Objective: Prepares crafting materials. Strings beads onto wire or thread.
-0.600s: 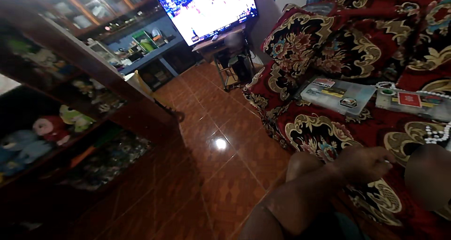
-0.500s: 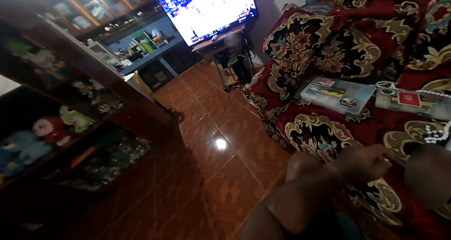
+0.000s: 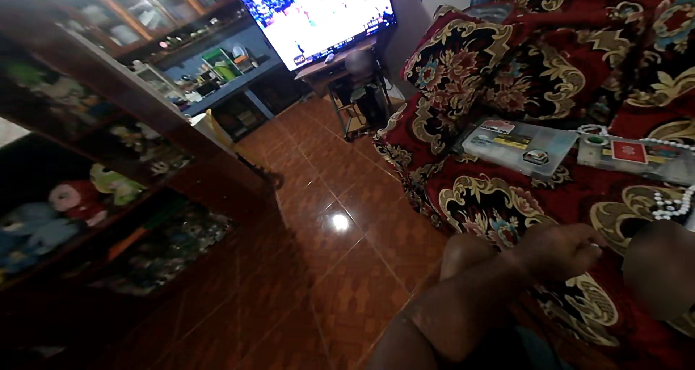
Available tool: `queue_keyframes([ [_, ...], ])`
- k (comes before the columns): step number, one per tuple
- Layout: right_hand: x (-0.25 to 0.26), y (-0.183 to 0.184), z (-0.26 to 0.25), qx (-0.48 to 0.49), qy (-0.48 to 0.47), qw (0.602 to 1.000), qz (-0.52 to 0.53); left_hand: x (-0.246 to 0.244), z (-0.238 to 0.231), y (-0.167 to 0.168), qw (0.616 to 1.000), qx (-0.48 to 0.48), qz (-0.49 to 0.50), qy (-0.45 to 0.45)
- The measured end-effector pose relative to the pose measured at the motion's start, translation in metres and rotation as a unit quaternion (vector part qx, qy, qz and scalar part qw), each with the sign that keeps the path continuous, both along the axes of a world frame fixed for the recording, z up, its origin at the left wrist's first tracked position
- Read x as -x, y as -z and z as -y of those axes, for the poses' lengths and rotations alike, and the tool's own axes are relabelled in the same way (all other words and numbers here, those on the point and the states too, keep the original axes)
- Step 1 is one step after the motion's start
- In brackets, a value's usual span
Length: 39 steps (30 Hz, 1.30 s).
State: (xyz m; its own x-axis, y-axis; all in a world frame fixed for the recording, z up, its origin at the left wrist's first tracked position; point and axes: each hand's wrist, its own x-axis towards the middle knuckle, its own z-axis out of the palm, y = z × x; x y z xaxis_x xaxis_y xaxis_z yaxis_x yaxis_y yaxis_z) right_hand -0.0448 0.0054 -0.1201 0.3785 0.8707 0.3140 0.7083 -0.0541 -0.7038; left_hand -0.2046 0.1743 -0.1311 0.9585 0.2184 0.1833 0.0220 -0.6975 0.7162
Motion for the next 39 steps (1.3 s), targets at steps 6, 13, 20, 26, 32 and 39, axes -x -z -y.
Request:
queue_keyframes([
  [6, 0.0010, -0.0013, -0.0003, 0.000, 0.000, 1.000, 0.004, 0.0005, 0.0006, -0.0012, 1.000, -0.001, -0.005, 0.004],
  [13, 0.0007, -0.0011, -0.0005, 0.001, -0.002, 1.000, 0.003, 0.0010, 0.0010, 0.0023, 0.999, -0.007, 0.035, 0.006],
  [20, 0.0019, -0.0024, -0.0010, 0.003, -0.002, 1.000, 0.005, -0.0005, -0.0013, 0.0062, 0.998, -0.013, 0.056, 0.002],
  [26, 0.0018, -0.0011, -0.0010, -0.001, -0.003, 1.000, 0.004, 0.0010, 0.0004, -0.0004, 1.000, 0.013, 0.016, -0.006],
  [32, 0.0006, -0.0001, -0.0011, -0.004, -0.002, 1.000, 0.006, 0.0018, 0.0011, -0.0020, 1.000, 0.002, 0.006, -0.003],
  [39, 0.0004, -0.0011, -0.0006, 0.000, 0.003, 1.000, 0.006, 0.0006, -0.0001, 0.0017, 1.000, -0.009, 0.012, 0.007],
])
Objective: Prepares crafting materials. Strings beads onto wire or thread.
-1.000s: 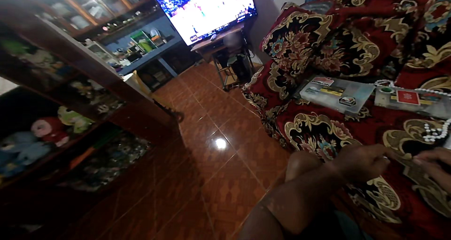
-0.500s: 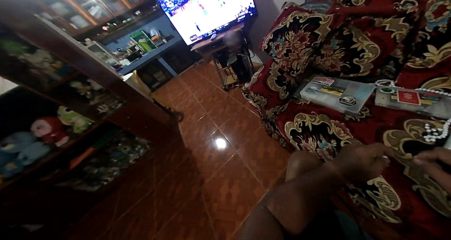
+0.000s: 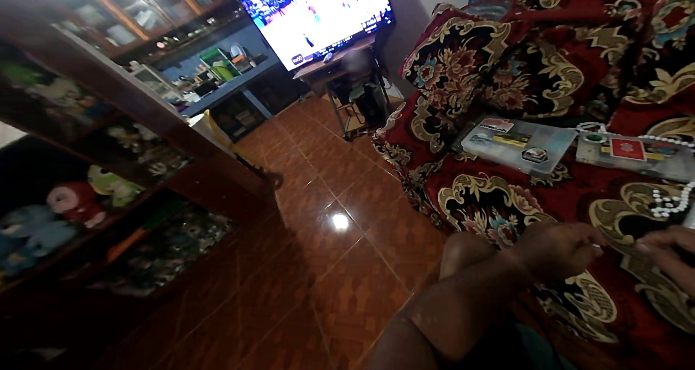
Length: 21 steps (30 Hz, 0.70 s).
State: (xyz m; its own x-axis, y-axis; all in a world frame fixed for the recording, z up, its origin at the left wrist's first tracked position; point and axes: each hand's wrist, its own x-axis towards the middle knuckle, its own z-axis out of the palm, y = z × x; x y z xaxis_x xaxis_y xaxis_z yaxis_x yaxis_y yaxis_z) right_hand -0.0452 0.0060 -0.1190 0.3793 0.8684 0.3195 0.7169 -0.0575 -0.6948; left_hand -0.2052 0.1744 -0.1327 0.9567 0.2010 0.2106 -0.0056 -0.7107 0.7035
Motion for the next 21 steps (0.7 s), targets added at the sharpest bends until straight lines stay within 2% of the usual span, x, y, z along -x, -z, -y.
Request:
queue_keyframes([
  [17, -0.0019, 0.0021, 0.0009, -0.008, -0.005, 1.000, 0.005, -0.0001, 0.0019, -0.0001, 1.000, -0.017, 0.009, 0.004],
  [21, -0.0019, 0.0023, 0.0008, -0.007, -0.001, 1.000, 0.001, 0.0002, 0.0025, -0.0030, 1.000, 0.003, -0.009, -0.004],
])
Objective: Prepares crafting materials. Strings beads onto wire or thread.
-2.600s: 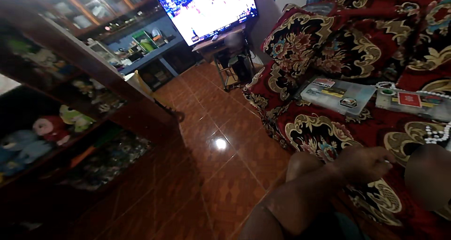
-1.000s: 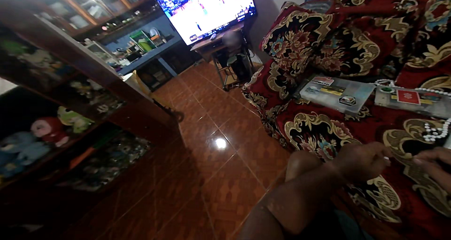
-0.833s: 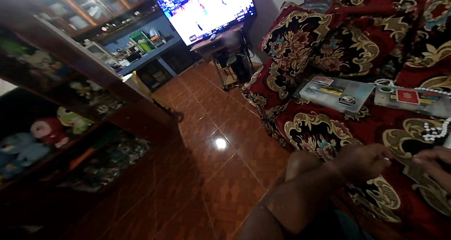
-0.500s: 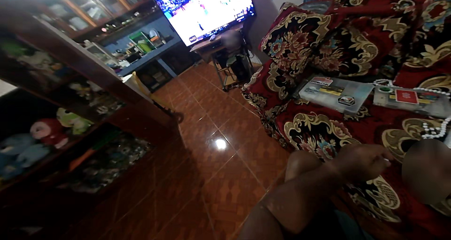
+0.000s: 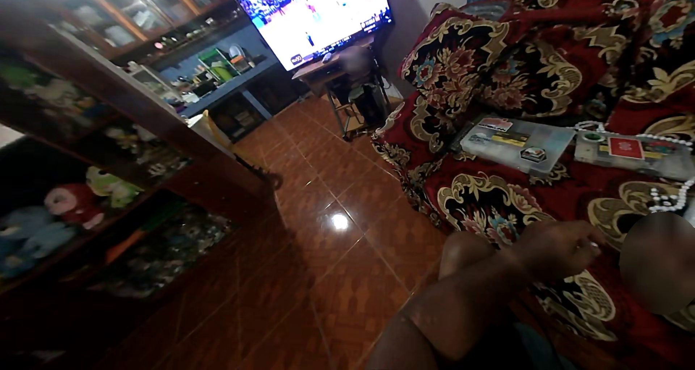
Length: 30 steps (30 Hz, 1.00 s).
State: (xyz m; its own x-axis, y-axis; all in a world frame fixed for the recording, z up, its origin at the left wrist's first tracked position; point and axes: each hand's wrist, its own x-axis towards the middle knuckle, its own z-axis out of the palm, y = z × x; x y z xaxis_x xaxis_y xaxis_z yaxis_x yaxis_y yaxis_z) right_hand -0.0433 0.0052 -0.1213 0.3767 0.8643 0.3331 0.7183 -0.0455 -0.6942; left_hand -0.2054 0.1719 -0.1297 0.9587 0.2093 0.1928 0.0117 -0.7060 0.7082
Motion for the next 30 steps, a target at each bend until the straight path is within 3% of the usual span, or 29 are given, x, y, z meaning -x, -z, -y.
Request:
queue_keyframes([
  [9, 0.0006, -0.0006, -0.0003, -0.005, -0.004, 1.000, -0.002, -0.0015, -0.0020, 0.0069, 0.998, -0.017, 0.057, 0.001],
  [30, 0.0014, -0.0025, -0.0010, 0.011, 0.000, 1.000, -0.005, -0.0007, -0.0024, 0.0067, 0.998, -0.021, 0.064, 0.008],
])
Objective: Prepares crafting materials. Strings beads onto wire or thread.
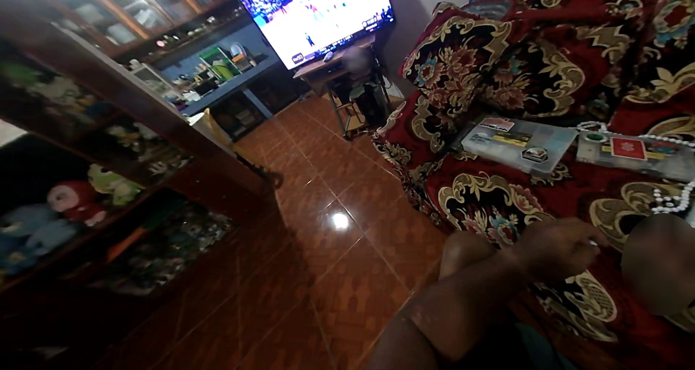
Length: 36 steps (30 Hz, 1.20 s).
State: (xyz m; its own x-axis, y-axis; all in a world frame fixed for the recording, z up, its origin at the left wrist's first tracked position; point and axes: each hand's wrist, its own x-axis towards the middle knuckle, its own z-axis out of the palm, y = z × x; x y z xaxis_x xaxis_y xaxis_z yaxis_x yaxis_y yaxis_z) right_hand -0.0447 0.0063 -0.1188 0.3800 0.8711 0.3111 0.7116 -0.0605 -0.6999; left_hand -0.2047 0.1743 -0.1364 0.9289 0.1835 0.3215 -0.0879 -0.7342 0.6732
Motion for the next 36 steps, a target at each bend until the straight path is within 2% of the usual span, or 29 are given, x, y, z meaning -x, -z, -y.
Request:
queue_keyframes([
  [36, -0.0016, 0.0009, 0.0005, -0.006, 0.002, 1.000, 0.000, -0.0021, 0.0016, 0.0034, 1.000, -0.014, 0.007, 0.007],
])
